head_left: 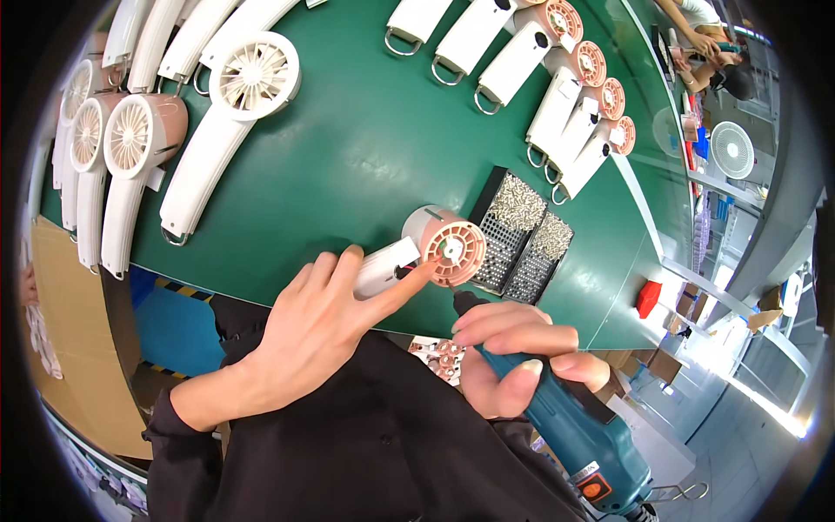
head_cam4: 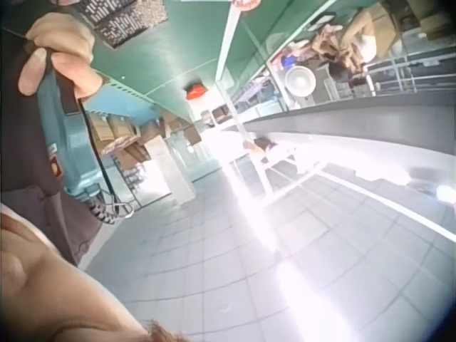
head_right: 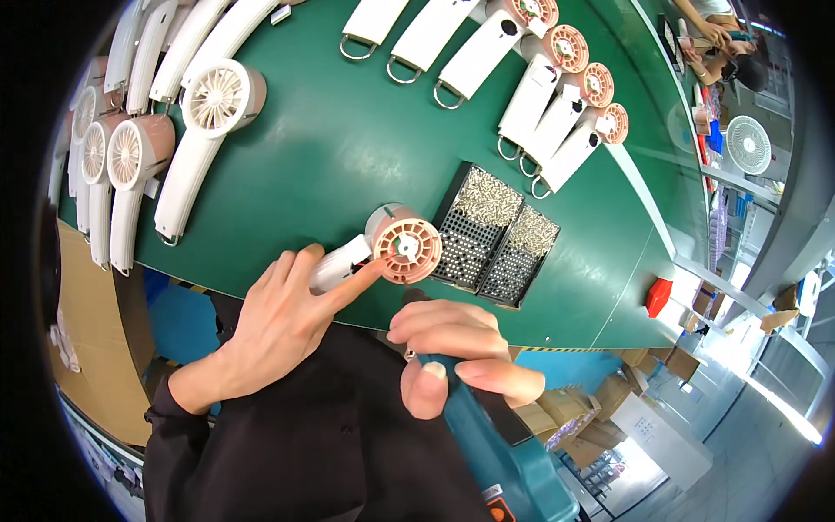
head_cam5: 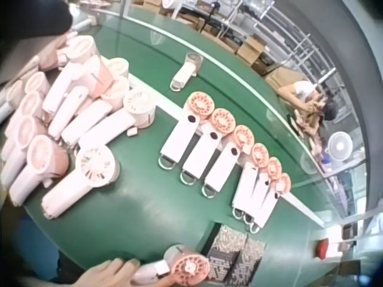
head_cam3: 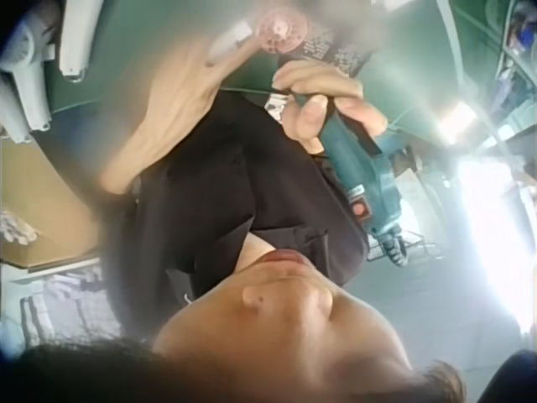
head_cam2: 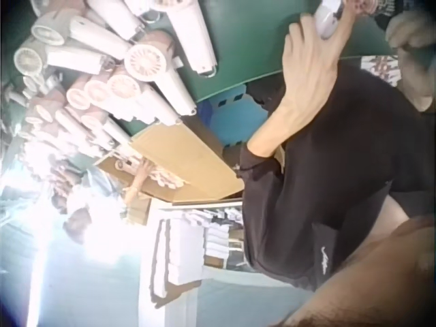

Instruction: The person assembles portable fans by picking up fan parts, fastening components and casings using an electric screwdriver, and placing the assembled units on the conveyor belt.

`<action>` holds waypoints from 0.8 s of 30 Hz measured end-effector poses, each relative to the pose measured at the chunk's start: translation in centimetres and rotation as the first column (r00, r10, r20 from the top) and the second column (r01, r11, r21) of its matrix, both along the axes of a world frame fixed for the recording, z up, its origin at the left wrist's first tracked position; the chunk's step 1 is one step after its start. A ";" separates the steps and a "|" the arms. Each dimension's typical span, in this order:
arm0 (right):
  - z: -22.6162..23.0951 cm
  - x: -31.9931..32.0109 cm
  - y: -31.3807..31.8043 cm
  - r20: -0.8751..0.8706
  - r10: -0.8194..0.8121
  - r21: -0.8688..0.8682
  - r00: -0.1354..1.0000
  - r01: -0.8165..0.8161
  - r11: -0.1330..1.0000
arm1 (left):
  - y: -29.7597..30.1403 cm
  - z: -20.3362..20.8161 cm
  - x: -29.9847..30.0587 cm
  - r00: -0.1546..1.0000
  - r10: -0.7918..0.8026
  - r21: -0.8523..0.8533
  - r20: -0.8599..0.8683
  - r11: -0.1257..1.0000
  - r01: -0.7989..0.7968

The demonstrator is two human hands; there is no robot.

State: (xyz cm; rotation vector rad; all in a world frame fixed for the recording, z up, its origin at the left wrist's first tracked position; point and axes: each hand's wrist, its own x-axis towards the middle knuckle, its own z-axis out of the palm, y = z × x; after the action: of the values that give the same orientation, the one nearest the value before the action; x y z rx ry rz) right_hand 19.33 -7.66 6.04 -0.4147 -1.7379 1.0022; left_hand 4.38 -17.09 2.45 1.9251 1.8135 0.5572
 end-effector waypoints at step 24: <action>2.3 1.4 1.7 -0.244 -0.086 0.005 0.966 0.090 0.996 | 0.7 0.6 0.1 1.000 -0.008 -0.043 0.007 0.999 0.008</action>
State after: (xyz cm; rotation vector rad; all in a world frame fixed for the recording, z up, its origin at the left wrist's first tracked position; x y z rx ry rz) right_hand 20.75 -5.97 8.37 -0.3403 -1.4928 0.9336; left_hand 4.46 -16.36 3.01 1.8993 1.7983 0.5176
